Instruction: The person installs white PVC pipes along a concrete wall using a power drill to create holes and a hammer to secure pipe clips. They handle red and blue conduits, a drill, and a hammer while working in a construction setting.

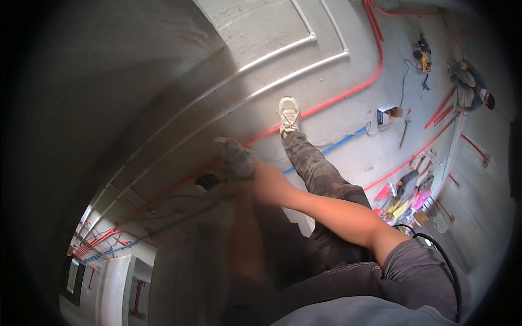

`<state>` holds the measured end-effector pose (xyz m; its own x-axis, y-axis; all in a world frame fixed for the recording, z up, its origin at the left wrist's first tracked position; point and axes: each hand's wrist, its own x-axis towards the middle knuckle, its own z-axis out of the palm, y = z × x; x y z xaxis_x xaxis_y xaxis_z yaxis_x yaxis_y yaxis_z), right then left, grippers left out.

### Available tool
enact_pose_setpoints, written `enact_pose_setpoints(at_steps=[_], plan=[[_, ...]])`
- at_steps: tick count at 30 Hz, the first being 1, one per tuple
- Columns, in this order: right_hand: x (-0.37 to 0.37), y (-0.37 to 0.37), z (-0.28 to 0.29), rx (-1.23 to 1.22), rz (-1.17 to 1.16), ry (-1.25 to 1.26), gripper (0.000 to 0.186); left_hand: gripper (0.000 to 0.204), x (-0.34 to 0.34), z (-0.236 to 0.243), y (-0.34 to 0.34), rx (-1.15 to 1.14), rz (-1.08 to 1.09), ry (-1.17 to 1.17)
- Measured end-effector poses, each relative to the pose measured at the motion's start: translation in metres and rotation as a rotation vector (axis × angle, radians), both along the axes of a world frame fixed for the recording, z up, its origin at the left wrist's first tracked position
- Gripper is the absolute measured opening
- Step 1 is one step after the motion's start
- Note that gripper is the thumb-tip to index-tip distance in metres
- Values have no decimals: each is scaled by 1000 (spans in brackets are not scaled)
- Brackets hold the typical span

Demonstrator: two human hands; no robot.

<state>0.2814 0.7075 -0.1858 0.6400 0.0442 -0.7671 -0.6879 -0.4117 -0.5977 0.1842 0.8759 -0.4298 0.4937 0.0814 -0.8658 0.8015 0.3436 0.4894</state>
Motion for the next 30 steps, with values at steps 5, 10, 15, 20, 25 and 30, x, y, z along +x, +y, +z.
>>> enact_pose_setpoints(at_steps=[5,10,15,20,25,30], plan=[[25,-65,55,157,-181,116,43,41,-5,35,-36,148,-272,-164],[37,-134,50,130,-270,155,38,32,51,70,-154,-12,-184,-155],[54,-220,20,131,-387,32,42,34,81,35,-248,292,-516,-206],[79,-310,-16,76,-448,56,39,36,122,6,-349,344,-641,-196],[106,-375,-43,70,-486,75,38,35,164,-35,-426,265,-450,-263],[121,-427,-82,-2,-471,52,40,45,205,-45,-480,258,-383,-216]])
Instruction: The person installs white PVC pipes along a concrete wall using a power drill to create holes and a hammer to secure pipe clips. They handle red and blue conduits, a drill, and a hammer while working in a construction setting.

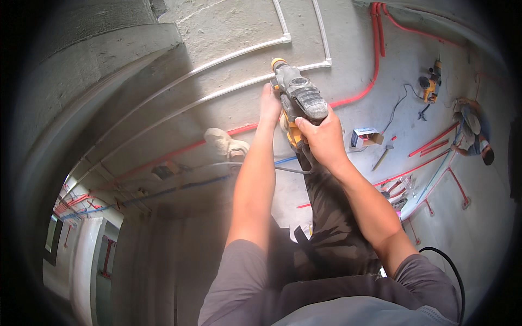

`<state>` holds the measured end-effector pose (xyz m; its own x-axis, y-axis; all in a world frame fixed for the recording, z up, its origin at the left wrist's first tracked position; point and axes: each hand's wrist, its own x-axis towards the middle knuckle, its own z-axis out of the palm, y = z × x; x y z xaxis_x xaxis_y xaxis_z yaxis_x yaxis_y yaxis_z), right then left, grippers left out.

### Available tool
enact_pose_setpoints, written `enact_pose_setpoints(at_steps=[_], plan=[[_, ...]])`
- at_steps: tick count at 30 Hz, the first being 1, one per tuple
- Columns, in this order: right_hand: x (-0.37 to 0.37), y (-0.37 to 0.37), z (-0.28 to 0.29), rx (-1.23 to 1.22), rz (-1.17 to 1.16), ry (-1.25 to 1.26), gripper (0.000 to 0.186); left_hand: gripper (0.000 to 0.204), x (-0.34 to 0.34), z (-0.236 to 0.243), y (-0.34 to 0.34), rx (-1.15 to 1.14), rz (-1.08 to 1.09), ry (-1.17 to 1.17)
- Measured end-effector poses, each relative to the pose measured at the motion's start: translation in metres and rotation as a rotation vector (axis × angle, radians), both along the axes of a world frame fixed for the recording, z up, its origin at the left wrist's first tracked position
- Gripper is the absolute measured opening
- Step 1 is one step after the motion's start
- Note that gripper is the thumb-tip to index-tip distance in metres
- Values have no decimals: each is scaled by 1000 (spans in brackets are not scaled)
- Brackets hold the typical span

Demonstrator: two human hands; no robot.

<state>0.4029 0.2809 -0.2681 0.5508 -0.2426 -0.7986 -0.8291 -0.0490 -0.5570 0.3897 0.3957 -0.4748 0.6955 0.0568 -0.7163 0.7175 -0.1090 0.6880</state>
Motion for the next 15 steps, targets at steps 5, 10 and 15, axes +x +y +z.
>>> enact_pose_setpoints(at_steps=[5,10,15], plan=[[13,-21,-29,-9,-4,17,40,40,21,-29,-18,-55,-5,80],[14,-25,-47,-25,-9,-2,36,49,17,-60,-23,-38,22,1],[26,-21,-46,-17,-8,53,32,43,13,-83,-22,-12,71,22]])
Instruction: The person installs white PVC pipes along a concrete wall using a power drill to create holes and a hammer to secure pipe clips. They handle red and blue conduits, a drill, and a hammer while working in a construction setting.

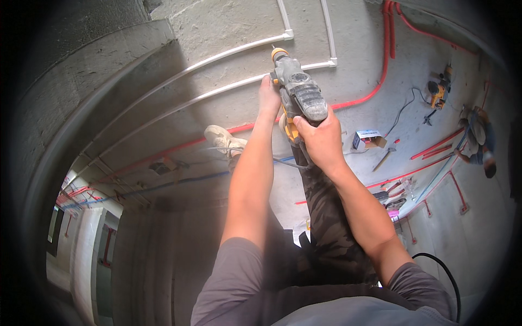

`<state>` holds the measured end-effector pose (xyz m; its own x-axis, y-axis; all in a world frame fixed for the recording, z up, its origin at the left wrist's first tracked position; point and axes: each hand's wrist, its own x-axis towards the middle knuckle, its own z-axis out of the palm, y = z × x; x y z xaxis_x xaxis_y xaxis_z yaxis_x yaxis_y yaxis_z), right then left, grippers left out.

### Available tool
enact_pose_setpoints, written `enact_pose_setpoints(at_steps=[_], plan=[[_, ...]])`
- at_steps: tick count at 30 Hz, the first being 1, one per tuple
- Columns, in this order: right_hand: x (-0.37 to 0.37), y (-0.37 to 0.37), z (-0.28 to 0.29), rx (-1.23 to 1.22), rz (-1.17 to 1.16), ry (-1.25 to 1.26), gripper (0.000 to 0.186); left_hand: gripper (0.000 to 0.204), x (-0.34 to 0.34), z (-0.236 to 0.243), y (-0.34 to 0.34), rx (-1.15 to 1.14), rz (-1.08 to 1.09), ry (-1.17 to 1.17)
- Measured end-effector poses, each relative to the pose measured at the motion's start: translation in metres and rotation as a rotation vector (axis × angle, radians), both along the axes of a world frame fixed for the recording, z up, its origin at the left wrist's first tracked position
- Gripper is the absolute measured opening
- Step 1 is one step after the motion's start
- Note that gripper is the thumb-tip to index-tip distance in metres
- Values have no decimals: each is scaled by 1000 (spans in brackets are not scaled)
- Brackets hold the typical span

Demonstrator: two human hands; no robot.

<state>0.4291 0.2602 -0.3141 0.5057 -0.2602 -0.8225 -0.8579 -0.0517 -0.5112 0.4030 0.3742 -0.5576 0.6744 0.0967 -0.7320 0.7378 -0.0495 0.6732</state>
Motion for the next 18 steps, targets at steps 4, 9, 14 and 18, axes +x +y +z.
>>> enact_pose_setpoints(at_steps=[4,9,14,18], plan=[[1,2,-15,10,-44,7,31,33,5,-4,-2,-9,6,9],[0,9,-26,-31,17,-10,33,23,3,-17,7,25,-11,42],[-5,11,-27,-59,-17,2,37,22,9,-3,1,10,-23,40],[-12,7,-39,-103,32,-68,38,22,8,-11,1,11,-24,32]])
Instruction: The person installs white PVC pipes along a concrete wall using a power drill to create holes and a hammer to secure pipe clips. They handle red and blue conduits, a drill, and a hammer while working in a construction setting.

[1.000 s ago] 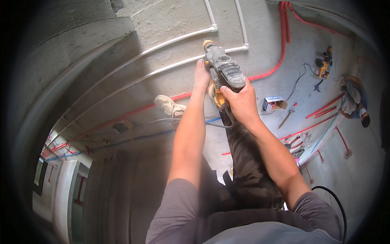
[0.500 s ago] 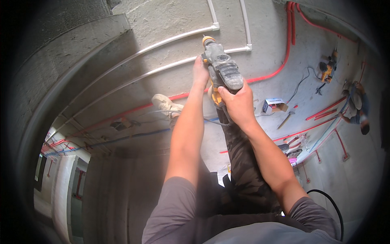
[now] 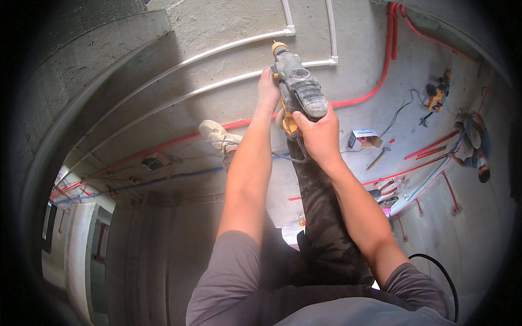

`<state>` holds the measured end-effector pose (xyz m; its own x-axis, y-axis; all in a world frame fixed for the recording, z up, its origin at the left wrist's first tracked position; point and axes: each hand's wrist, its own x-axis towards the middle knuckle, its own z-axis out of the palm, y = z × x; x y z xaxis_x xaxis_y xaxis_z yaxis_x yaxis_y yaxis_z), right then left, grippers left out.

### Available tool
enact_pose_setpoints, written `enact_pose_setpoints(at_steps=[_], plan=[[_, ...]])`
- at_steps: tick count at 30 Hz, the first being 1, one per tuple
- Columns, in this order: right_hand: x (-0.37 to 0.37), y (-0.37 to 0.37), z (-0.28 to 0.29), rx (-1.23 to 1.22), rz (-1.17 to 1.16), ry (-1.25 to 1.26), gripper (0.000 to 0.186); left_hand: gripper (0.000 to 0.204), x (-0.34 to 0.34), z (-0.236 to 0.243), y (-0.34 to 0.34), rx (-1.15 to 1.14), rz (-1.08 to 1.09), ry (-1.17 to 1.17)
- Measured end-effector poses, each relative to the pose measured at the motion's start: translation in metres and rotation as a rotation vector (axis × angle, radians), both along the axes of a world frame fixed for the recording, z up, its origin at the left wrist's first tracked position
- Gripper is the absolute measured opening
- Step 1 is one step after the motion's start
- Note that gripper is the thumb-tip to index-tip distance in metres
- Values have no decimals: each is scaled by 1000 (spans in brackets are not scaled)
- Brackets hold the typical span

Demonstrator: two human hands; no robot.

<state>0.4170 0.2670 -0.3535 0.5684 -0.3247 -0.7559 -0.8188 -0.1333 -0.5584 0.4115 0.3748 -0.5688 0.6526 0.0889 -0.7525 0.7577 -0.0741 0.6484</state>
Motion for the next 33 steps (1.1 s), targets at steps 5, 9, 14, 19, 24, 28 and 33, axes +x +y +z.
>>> enact_pose_setpoints(at_steps=[5,9,14,19,24,28,33], plan=[[22,2,9,81,-16,147,38,30,-5,-11,-1,19,18,1],[33,0,4,110,-14,150,38,36,-1,-19,-2,14,37,35],[39,-3,-6,95,24,104,41,38,2,-16,-4,9,57,25],[58,-10,-16,53,140,129,34,34,12,-20,-10,31,21,56],[104,2,-6,175,137,161,11,28,20,-52,-6,109,-7,9],[117,6,-13,115,151,143,6,31,38,-25,-9,-180,256,275],[110,14,-18,119,164,89,6,31,40,-17,0,-158,188,128]])
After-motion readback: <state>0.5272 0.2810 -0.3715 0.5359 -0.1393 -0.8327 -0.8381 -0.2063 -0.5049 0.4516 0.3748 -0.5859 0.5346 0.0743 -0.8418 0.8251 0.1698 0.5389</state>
